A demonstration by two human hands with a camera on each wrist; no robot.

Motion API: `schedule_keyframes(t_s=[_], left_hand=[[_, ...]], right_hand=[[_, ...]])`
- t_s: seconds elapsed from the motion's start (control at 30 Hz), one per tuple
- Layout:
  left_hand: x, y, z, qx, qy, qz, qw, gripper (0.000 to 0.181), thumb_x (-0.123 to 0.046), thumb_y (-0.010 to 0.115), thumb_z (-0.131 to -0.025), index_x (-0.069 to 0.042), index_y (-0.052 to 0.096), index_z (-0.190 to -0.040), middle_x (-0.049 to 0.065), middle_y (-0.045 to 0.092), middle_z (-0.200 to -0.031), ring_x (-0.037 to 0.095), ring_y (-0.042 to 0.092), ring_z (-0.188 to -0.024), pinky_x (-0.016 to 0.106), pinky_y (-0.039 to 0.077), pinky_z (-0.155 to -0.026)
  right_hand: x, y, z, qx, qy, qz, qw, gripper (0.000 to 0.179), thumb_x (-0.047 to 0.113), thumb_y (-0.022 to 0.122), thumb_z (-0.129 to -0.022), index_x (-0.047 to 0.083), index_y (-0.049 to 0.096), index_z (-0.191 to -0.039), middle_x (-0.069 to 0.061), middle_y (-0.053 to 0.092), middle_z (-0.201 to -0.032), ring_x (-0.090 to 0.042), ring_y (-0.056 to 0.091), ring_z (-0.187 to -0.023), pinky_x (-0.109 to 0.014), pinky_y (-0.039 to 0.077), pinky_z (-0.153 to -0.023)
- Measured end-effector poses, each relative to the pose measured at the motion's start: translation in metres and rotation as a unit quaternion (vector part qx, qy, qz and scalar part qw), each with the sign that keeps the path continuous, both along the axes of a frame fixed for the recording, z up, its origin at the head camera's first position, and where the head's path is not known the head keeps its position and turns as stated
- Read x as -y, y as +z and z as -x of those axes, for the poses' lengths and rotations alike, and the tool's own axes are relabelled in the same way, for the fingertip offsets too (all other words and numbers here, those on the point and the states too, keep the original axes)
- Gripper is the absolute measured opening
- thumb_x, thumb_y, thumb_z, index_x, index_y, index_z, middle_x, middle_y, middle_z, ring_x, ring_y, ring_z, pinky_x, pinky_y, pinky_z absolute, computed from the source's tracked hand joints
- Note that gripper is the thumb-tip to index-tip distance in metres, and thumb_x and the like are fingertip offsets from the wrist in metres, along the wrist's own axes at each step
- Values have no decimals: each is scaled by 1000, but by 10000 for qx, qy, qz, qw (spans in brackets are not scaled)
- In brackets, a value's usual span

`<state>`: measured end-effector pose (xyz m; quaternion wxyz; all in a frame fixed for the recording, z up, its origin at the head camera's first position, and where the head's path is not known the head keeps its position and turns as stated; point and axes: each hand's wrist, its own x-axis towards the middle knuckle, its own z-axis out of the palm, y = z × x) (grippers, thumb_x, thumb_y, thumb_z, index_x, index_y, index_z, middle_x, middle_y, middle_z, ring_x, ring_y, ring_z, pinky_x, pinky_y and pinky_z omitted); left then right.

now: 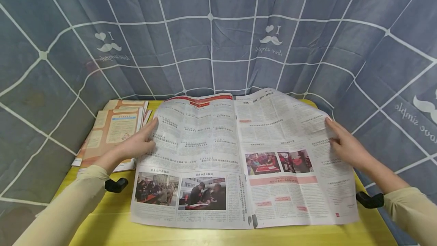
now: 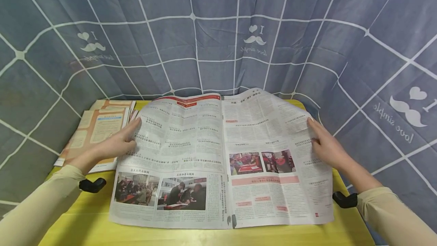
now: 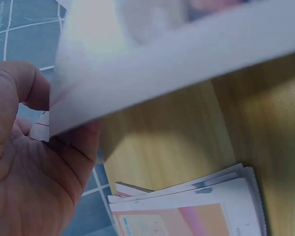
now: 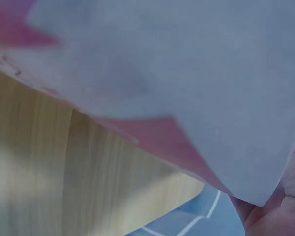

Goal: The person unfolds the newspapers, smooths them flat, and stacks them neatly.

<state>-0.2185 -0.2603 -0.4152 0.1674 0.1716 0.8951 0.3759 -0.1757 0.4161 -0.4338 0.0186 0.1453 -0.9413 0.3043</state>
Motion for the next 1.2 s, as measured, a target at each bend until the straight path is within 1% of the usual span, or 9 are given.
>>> schedule_keyframes(t_s=[0.13,0.23,0.33,0.37,0.5,0.7,0.9,1.07,1.2], left_hand=[[0,-7,1,41,1,-47,10000,88,5,49,-95,-2,-7,-163,19,-15,-169,38,-11,-154,59,11,-116],[0,-12,2,82,11,-89,9999,87,4,49,-96,0,-8,-162,21,-15,-168,39,-11,-154,59,10,-116],[1,-18,3,124,41,-63,9999,86,3,49,-97,1,-7,-162,23,-15,-168,40,-12,-154,61,7,-118],[2,-20,3,142,54,-53,9999,86,2,49,-97,2,-7,-162,23,-15,-168,41,-12,-153,61,7,-118],[5,-27,5,228,137,38,9996,86,0,50,-97,2,-7,-162,23,-14,-168,40,-12,-154,60,5,-119],[10,-37,5,337,207,191,9990,86,-2,51,-97,2,-6,-162,24,-14,-168,40,-12,-154,61,3,-120],[15,-43,3,475,290,332,9979,87,-4,52,-98,2,-6,-162,22,-13,-168,40,-12,-154,62,2,-119],[17,-46,2,534,305,310,9976,87,-4,53,-97,2,-6,-162,22,-15,-168,39,-13,-154,63,2,-119],[16,-49,1,541,279,298,9977,87,-4,52,-98,2,-6,-162,21,-16,-168,39,-13,-154,62,2,-119]], right_hand=[[-6,-2,0,98,-83,35,9999,71,-4,42,-104,5,7,-165,-27,7,-168,-52,14,-149,-6,17,-98],[-9,-4,0,232,-165,87,9996,70,-2,41,-105,7,5,-165,-28,8,-167,-54,15,-147,-35,24,-113],[-12,-7,1,317,-193,160,9992,70,-3,40,-105,7,5,-165,-33,10,-164,-58,19,-144,-65,25,-102],[-13,-9,1,329,-185,174,9991,71,-4,40,-104,6,5,-165,-35,11,-163,-60,20,-143,-68,26,-99],[-17,-18,5,441,-239,171,9986,72,-8,40,-100,1,7,-164,-39,12,-161,-62,21,-141,-70,25,-99],[-22,-34,9,905,-410,-73,9950,75,-12,40,-95,-4,9,-162,-39,15,-160,-56,26,-141,-60,30,-92],[-24,-46,12,1478,-470,-42,9879,77,-12,42,-89,-9,12,-160,-42,16,-158,-62,16,-143,-74,20,-109],[-23,-54,12,1742,-513,-60,9833,73,-13,42,-87,-15,18,-156,-45,20,-154,-63,16,-142,-74,18,-109],[-22,-58,13,1675,-564,-268,9839,69,-13,42,-87,-18,24,-153,-45,24,-152,-64,19,-140,-74,21,-108]])
